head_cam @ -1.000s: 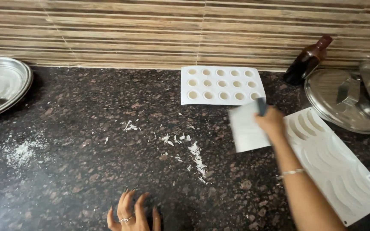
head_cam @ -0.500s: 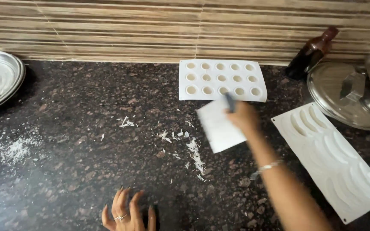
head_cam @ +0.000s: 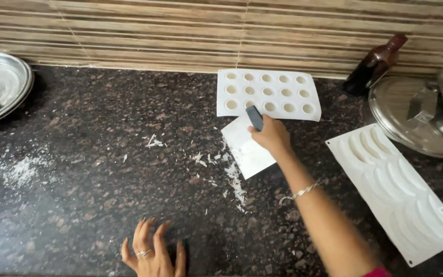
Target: Cleaning a kitchen counter using a bench scraper and organizing kitchen supplies.
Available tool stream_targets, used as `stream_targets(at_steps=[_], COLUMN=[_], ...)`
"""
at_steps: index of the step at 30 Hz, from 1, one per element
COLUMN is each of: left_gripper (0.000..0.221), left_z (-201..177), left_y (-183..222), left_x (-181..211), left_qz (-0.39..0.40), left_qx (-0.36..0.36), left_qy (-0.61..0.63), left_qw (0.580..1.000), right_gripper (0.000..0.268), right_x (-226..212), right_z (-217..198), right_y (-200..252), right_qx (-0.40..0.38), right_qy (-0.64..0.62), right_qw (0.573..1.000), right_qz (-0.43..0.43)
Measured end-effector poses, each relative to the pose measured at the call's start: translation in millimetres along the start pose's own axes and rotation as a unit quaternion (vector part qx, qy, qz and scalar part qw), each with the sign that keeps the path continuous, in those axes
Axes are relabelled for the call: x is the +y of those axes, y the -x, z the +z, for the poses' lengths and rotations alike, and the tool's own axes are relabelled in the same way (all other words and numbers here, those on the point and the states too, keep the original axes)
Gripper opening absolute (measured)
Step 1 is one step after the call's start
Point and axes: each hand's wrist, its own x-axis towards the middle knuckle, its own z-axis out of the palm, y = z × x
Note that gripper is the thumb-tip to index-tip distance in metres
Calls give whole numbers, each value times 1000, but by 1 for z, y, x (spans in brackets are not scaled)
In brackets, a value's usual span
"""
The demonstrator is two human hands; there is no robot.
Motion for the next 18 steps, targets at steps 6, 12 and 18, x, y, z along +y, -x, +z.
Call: stream_targets(at_steps=[6, 12, 18], left_gripper=[55, 53, 53], left_z=[-8, -29, -31], left_y=[2, -14, -9], left_x=[10, 22, 28], left_qz=[37, 31, 23], left_qx=[50, -27, -52], left_qy=[16, 7, 14], left_qw=[998, 999, 998], right_gripper=[47, 53, 43], right_x=[71, -18, 58], right_z=[-31, 10, -17], right_y=[-20, 4, -12], right_qx=[-6, 18, -14], right_qy=[22, -26, -11], right_qw=[1000, 996, 1000], right_qz=[-6, -80, -22])
